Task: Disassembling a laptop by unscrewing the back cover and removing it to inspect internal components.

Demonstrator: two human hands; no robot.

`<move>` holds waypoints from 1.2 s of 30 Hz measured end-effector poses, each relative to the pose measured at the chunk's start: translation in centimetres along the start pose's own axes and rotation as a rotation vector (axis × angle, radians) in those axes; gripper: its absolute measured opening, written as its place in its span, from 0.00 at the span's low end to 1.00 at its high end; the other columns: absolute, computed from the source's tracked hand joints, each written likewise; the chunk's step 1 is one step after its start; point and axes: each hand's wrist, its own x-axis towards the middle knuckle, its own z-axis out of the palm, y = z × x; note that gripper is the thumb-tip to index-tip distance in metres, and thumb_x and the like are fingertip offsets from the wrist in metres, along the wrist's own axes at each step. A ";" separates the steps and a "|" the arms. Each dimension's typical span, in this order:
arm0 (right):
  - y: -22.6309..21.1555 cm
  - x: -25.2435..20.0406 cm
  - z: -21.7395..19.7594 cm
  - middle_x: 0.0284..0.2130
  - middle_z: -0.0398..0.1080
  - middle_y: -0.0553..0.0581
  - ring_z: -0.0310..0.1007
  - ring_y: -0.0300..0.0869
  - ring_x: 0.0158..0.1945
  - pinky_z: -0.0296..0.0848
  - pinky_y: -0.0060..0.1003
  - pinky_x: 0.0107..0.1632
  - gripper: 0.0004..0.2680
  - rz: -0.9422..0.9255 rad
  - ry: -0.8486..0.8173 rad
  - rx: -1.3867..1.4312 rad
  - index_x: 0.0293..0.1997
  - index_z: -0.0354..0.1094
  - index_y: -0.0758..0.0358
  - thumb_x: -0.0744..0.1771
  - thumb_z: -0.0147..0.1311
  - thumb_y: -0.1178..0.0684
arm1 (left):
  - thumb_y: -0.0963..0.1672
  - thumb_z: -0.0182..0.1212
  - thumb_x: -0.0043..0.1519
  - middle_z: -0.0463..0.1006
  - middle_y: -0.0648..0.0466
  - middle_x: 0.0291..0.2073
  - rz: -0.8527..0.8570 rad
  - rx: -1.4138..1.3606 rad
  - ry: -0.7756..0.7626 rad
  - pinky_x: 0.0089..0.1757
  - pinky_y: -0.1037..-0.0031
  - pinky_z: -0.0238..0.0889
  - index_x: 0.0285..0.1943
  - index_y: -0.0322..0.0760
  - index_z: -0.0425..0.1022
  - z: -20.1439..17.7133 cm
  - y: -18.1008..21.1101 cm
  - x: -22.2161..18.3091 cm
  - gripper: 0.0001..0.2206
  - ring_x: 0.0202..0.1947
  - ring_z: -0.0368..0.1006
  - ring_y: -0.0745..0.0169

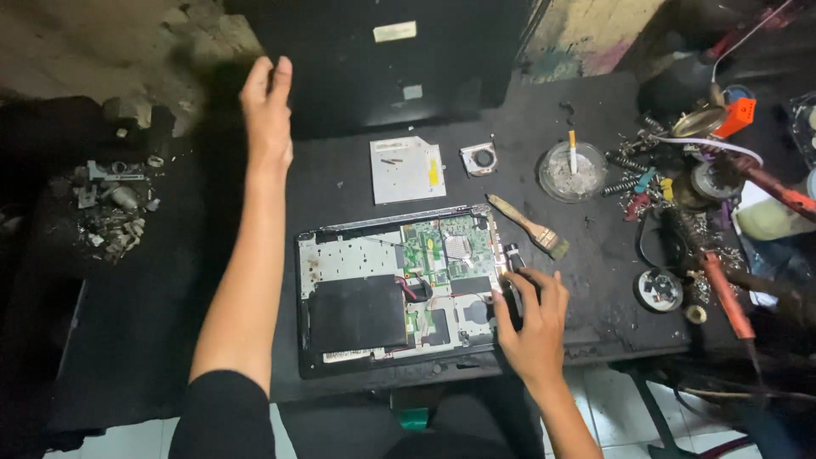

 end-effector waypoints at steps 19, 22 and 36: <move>-0.6 0.3 -0.4 0.53 0.65 0.61 0.64 0.56 0.58 0.55 0.63 0.72 0.09 0.026 -0.019 0.018 0.54 0.69 0.63 0.70 0.54 0.53 | 0.48 0.52 0.74 0.55 0.61 0.37 0.177 0.097 -0.219 0.51 0.81 0.52 0.46 0.40 0.62 1.0 -2.3 1.5 0.10 0.43 0.55 0.73; -0.6 0.2 -0.3 0.53 0.64 0.62 0.64 0.56 0.59 0.55 0.63 0.73 0.09 0.041 -0.029 0.013 0.54 0.70 0.62 0.70 0.54 0.53 | 0.48 0.51 0.74 0.53 0.62 0.35 0.207 0.055 -0.234 0.50 0.82 0.52 0.43 0.43 0.58 0.7 -3.8 1.9 0.10 0.41 0.54 0.75; -0.7 0.2 -0.4 0.51 0.64 0.63 0.65 0.55 0.55 0.57 0.60 0.70 0.09 0.044 0.009 0.002 0.54 0.69 0.66 0.70 0.55 0.54 | 0.46 0.55 0.73 0.75 0.46 0.59 0.190 0.090 -0.109 0.58 0.64 0.66 0.64 0.43 0.65 -0.3 -5.1 -0.4 0.13 0.63 0.71 0.48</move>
